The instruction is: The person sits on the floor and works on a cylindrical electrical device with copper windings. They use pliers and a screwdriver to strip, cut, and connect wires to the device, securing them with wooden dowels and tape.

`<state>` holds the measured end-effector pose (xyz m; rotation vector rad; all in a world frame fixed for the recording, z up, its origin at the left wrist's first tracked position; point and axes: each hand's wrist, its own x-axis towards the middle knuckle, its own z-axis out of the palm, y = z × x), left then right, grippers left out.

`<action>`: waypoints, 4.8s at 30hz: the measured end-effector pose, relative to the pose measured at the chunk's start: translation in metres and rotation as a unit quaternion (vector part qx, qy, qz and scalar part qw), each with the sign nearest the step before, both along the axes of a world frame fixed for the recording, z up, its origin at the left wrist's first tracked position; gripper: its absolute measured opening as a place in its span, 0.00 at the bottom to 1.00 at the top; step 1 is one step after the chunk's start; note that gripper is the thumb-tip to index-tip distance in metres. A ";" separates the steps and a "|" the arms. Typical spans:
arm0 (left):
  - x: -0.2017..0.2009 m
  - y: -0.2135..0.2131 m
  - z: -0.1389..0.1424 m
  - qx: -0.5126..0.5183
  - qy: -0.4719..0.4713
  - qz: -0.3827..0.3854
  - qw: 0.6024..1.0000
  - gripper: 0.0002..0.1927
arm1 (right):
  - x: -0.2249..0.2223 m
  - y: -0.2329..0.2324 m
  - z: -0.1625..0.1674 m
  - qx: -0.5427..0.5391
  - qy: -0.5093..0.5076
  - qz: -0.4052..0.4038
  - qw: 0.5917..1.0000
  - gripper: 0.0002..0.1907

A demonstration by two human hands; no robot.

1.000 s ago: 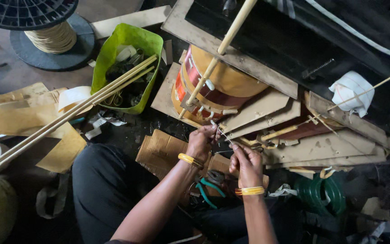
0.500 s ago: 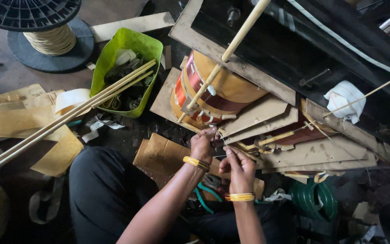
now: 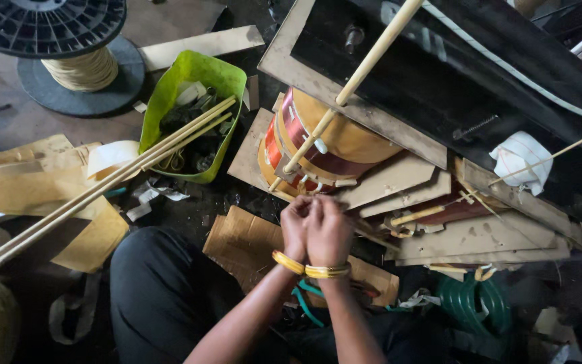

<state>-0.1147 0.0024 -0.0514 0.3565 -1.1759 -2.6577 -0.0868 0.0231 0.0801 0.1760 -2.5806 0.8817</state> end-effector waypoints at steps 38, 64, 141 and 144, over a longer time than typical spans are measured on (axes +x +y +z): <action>0.066 -0.014 0.105 -0.470 -0.106 0.020 0.876 0.12 | 0.003 0.147 -0.119 -0.652 -0.047 0.008 0.757 0.10; 0.026 0.004 0.070 -0.558 0.117 0.179 0.802 0.09 | 0.013 0.134 -0.092 -0.601 -0.054 -0.013 0.797 0.11; 0.007 -0.042 0.090 -0.664 0.197 -0.059 0.719 0.10 | 0.011 0.144 -0.095 -0.606 -0.060 0.011 0.793 0.11; 0.009 -0.028 0.062 -0.590 0.077 -0.040 0.803 0.10 | 0.012 0.145 -0.095 -0.603 -0.065 0.008 0.795 0.11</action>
